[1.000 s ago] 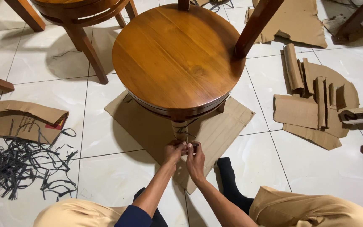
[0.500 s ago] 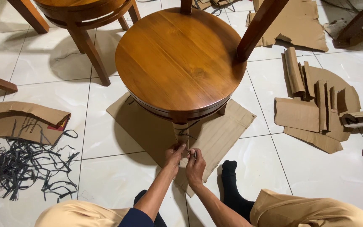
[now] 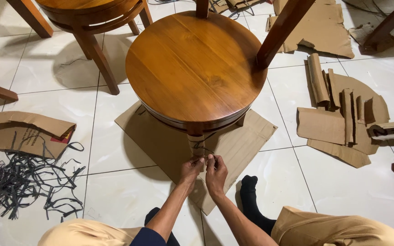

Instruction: Wrapping a plastic tie around a chair leg to secure it for packaging

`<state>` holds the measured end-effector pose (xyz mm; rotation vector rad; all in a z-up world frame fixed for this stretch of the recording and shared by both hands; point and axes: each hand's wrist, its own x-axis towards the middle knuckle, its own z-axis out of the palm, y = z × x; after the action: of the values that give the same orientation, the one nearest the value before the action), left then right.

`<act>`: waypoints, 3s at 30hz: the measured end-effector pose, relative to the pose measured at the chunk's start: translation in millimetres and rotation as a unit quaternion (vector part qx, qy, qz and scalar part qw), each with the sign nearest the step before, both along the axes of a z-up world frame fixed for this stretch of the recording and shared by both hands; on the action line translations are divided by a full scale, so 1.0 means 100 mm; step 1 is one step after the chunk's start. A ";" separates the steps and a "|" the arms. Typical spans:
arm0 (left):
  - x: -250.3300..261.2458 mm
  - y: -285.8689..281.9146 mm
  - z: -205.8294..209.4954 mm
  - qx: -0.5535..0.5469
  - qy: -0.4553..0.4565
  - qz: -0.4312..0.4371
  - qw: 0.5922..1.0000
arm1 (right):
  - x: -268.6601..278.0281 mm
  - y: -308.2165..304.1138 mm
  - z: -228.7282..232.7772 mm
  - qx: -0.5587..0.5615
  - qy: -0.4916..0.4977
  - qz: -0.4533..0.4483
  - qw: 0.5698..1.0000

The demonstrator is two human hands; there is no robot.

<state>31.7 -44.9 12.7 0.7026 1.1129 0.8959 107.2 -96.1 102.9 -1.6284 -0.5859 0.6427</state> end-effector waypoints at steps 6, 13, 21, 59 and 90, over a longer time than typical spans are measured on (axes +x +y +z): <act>0.01 0.04 0.09 0.057 0.078 -0.013 0.995 | 0.15 0.10 0.01 -0.013 -0.002 0.045 0.999; 0.06 -0.24 0.84 -0.035 0.088 0.043 0.995 | 0.15 0.07 -0.19 -0.042 0.114 0.050 0.991; 0.05 0.19 -0.30 -0.134 0.091 0.034 0.986 | 0.16 0.13 -0.51 -0.111 0.243 0.116 0.957; 0.00 -0.01 -0.21 0.090 0.151 0.027 0.984 | 0.11 0.30 -0.63 -0.005 0.266 -0.015 0.964; -0.13 -0.07 0.10 0.145 0.241 0.006 0.960 | 0.54 0.80 -0.73 -0.021 0.310 0.032 0.950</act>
<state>18.7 -52.1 22.8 1.2027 1.4295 0.9328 161.3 -16.4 29.6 -1.3457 -0.1607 1.1597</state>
